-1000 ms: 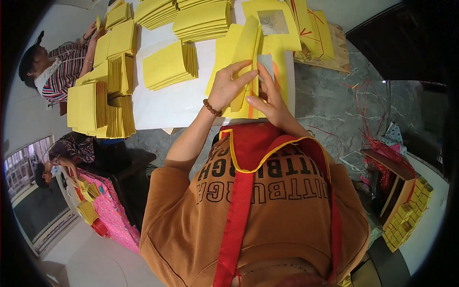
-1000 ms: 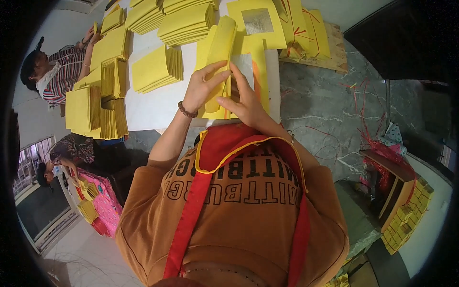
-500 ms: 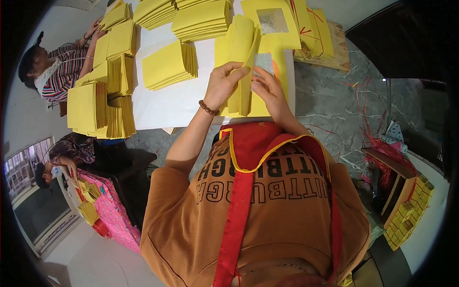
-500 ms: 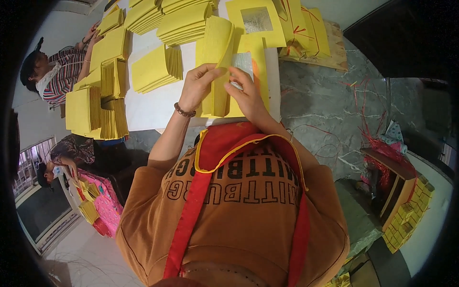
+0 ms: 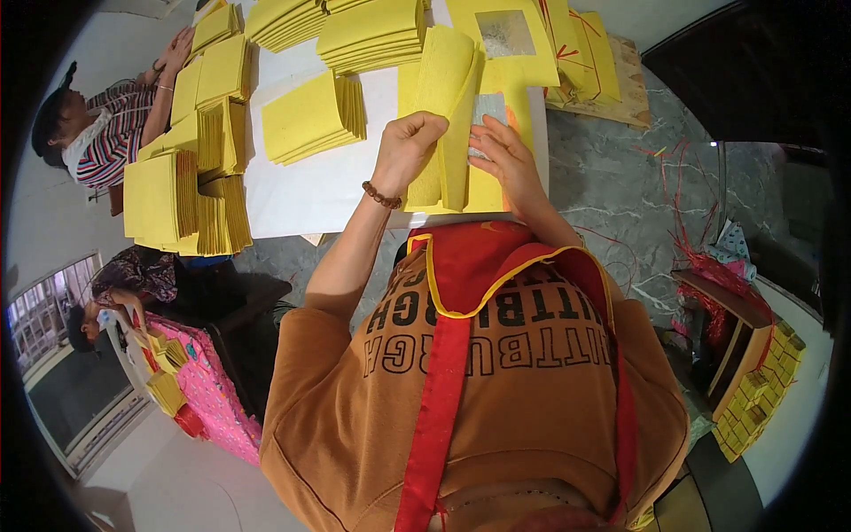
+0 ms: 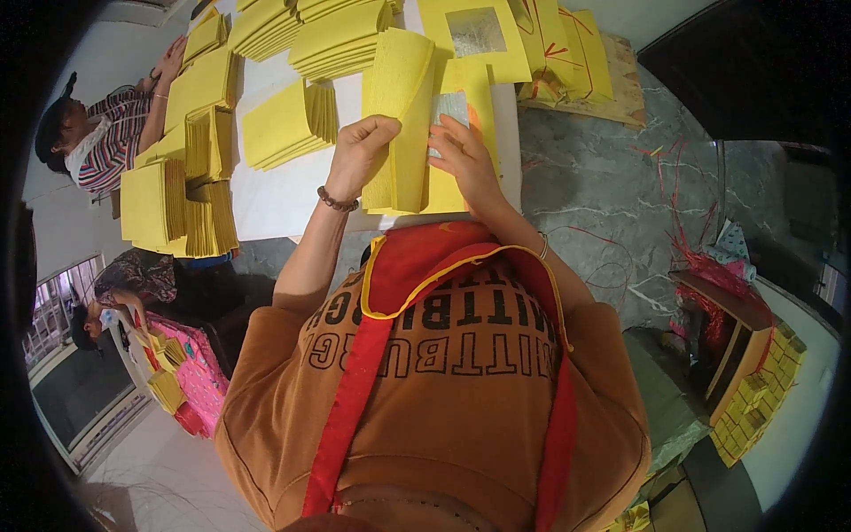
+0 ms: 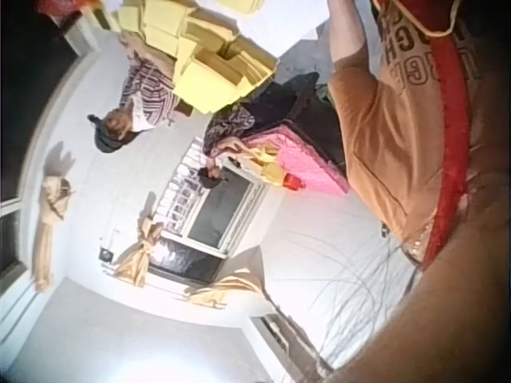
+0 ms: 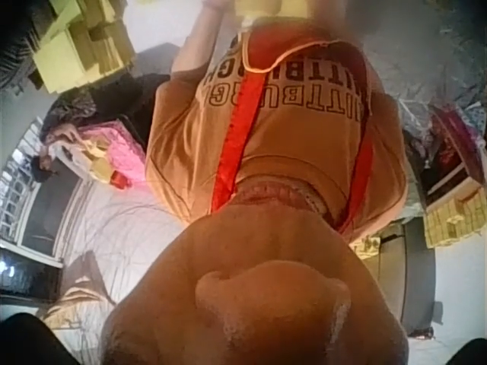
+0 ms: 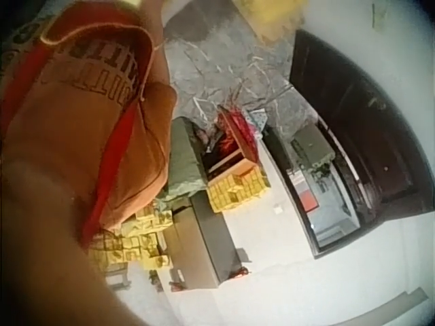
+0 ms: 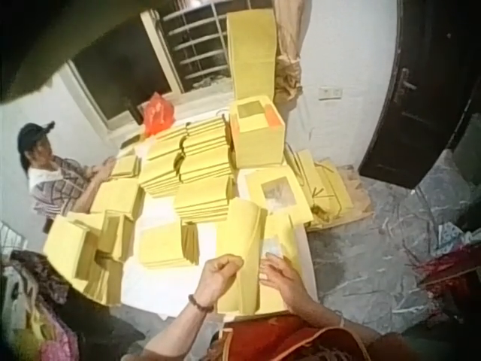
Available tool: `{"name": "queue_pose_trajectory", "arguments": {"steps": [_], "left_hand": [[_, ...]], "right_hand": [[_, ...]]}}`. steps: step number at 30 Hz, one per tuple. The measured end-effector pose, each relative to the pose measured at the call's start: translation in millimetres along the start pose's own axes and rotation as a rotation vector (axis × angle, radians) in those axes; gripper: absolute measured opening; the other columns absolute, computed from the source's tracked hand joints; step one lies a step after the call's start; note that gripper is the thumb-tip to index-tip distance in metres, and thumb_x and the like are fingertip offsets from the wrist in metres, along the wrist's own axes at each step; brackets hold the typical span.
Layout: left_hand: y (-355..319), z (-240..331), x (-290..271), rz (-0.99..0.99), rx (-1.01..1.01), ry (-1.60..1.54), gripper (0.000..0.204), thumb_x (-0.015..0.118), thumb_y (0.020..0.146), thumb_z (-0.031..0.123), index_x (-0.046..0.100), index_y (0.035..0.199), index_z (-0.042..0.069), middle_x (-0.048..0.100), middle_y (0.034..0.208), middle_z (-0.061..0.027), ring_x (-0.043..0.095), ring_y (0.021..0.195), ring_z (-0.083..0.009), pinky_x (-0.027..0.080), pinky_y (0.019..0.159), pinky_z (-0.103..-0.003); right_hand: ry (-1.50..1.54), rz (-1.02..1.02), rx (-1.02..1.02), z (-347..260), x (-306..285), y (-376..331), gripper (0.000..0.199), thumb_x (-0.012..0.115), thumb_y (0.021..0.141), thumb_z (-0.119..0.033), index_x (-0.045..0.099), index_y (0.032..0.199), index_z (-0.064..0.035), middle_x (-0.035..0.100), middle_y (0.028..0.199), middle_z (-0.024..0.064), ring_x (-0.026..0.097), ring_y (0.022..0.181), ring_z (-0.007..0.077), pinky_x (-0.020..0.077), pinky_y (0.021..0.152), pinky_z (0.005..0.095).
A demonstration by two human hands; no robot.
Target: Folding yellow paper sheets with foil squares into stacks.
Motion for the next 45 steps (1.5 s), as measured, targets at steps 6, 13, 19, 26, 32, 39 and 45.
{"name": "queue_pose_trajectory", "arguments": {"steps": [6,13,19,26,32,39,45], "left_hand": [[-1,2,0,0.007,0.039,0.093,0.017,0.055,0.082,0.015,0.063,0.08,-0.001,0.052,0.064,0.0042,0.042,0.056,-0.0025,0.033,0.049,-0.018],[-1,2,-1,-0.049,-0.005,0.123,0.016,0.056,0.084,0.013,0.062,0.084,-0.001,0.056,0.073,0.0024,0.046,0.063,-0.0037,0.036,0.056,-0.018],[-2,0,3,0.0,0.061,0.168,0.02,0.054,0.083,0.016,0.062,0.083,-0.002,0.054,0.064,0.0009,0.045,0.058,-0.0045,0.037,0.052,-0.02],[-5,2,7,0.047,0.143,0.296,0.022,0.053,0.084,0.017,0.061,0.085,-0.004,0.056,0.062,-0.0049,0.048,0.057,-0.0082,0.04,0.053,-0.023],[-5,0,8,0.018,0.17,0.283,0.022,0.052,0.088,0.019,0.059,0.085,-0.001,0.046,0.063,0.0059,0.037,0.053,-0.0018,0.029,0.046,-0.018],[-5,2,5,0.06,0.136,0.333,0.023,0.053,0.084,0.018,0.061,0.085,-0.004,0.056,0.061,-0.0033,0.047,0.056,-0.0073,0.039,0.05,-0.023],[-2,0,3,0.035,0.081,0.223,0.021,0.054,0.084,0.018,0.063,0.084,-0.002,0.053,0.06,0.0014,0.043,0.053,-0.004,0.035,0.047,-0.02]], "right_hand": [[-0.006,-0.013,0.001,1,-2,3,0.052,0.047,0.09,-0.02,0.026,0.13,0.0063,0.042,0.125,0.0186,0.046,0.113,0.024,0.0408,0.091,0.0344],[-0.03,-0.014,-0.013,2,-2,3,0.047,0.043,0.092,-0.018,0.026,0.129,0.0054,0.044,0.123,0.017,0.046,0.114,0.0239,0.0405,0.092,0.0354],[-0.039,-0.006,-0.003,-2,1,1,0.048,0.044,0.092,-0.019,0.027,0.13,0.0052,0.044,0.123,0.0167,0.045,0.114,0.0237,0.0399,0.093,0.0348],[-0.065,0.004,-0.036,3,2,0,0.05,0.051,0.088,-0.019,0.034,0.127,0.0054,0.046,0.121,0.0149,0.046,0.111,0.0195,0.0379,0.092,0.0303],[0.042,-0.044,-0.078,0,4,1,0.043,0.05,0.088,-0.013,0.037,0.125,0.0048,0.049,0.119,0.0115,0.047,0.109,0.0153,0.0364,0.091,0.0257],[0.091,0.003,-0.078,5,-11,1,0.042,0.046,0.086,-0.006,0.038,0.127,0.001,0.05,0.119,0.0111,0.048,0.106,0.0148,0.0374,0.09,0.0273],[-0.201,0.076,-0.262,9,-19,4,0.044,0.046,0.084,-0.003,0.038,0.128,-0.0029,0.048,0.121,0.0102,0.05,0.1,0.0122,0.0382,0.086,0.0248]]}}
Point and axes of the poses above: each hand's wrist, its own y-axis towards the middle knuckle, its own x-axis out of the palm, z = x × y, the point moved 2 cm from there along y, towards the middle knuckle
